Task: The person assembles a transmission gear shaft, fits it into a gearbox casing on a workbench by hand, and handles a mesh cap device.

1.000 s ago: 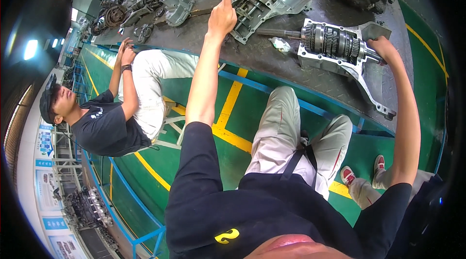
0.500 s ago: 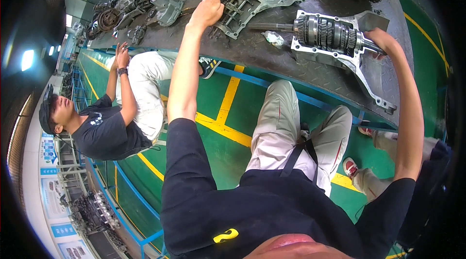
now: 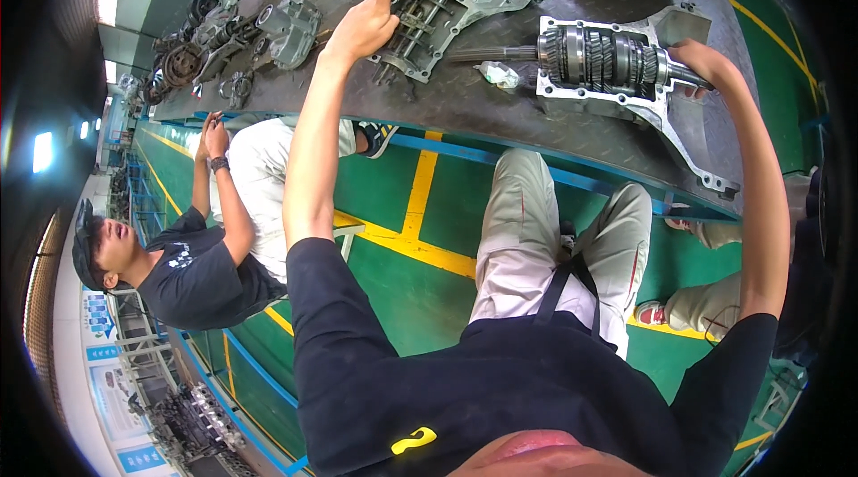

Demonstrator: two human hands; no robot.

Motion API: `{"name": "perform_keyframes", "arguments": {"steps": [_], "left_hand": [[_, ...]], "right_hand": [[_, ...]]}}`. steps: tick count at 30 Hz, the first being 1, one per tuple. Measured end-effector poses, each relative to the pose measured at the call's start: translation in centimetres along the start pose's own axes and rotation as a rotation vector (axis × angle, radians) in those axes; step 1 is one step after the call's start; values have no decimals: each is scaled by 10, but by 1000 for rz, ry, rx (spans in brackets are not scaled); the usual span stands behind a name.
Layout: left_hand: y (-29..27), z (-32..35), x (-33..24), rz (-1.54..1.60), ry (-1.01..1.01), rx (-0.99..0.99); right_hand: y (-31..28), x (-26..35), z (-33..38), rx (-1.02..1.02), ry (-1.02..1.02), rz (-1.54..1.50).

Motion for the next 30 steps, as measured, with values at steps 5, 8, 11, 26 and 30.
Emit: {"name": "perform_keyframes", "arguments": {"steps": [5,8,11,26,30], "left_hand": [[-1,-1,-2,-16,37,-62],[-7,-5,-5,-11,82,-90],[-4,-10,-3,-71,-3,9],[1,-6,5,-25,-58,-169],[5,0,20,134,-155,-158]], "right_hand": [[1,4,4,3,6,-4],[2,5,4,8,-5,-14],[0,2,3,20,-1,-18],[0,1,1,-64,-17,-34],[1,5,3,-49,-48,-22]]}}
Point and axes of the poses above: each hand's wrist, its own z-axis away from the middle knuckle, its own y-axis out of the palm, x = y × z, the point moved 5 cm from there along -z, towards the middle knuckle, and after that the axes turned 5 degrees about y, right-handed, at the moved point
